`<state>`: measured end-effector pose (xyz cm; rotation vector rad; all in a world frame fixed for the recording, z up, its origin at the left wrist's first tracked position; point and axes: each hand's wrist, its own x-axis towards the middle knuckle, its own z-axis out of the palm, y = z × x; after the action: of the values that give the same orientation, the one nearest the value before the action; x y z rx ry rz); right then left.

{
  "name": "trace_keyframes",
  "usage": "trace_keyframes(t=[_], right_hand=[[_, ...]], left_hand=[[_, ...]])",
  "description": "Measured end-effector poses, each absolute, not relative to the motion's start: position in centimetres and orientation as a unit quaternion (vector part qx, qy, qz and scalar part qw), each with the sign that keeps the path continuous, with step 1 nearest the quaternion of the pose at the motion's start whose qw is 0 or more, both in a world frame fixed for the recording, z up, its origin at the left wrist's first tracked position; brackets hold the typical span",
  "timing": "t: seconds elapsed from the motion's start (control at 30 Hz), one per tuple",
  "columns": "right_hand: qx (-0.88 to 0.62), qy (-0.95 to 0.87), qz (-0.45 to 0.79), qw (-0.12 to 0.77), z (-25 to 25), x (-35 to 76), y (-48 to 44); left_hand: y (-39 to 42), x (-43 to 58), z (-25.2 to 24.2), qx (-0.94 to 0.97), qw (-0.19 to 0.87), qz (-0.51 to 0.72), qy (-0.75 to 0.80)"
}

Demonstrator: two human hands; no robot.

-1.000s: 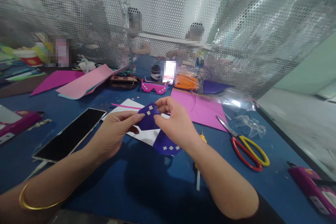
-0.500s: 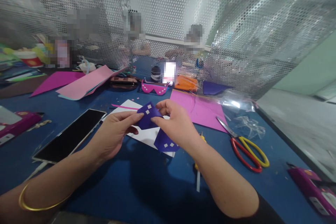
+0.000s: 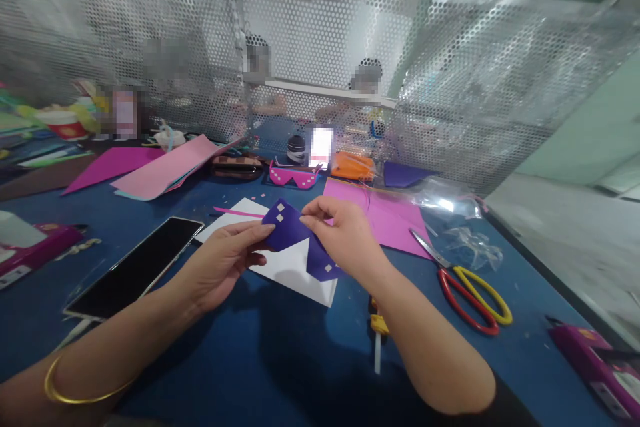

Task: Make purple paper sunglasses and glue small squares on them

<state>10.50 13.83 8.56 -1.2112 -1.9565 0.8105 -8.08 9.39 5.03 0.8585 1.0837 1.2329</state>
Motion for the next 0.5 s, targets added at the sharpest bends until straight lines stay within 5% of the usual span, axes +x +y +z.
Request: trace_keyframes(t=[0.17, 0.37, 0.5], right_hand=[[-0.449, -0.773, 0.253, 0.369, 8.6, 10.5, 13.9], [-0.487, -0.753, 0.029, 0.442, 10.4, 14.2, 13.3], [-0.567, -0.754, 0.017, 0.330, 8.5, 19.7, 11.3]], left_hand=[[9.3, -8.2, 4.9, 0.395, 0.608, 0.514, 0.459], [9.5, -8.4, 5.1, 0.340, 0.610, 0.538, 0.472], [9.6, -8.5, 5.2, 0.307, 0.613, 0.558, 0.468]])
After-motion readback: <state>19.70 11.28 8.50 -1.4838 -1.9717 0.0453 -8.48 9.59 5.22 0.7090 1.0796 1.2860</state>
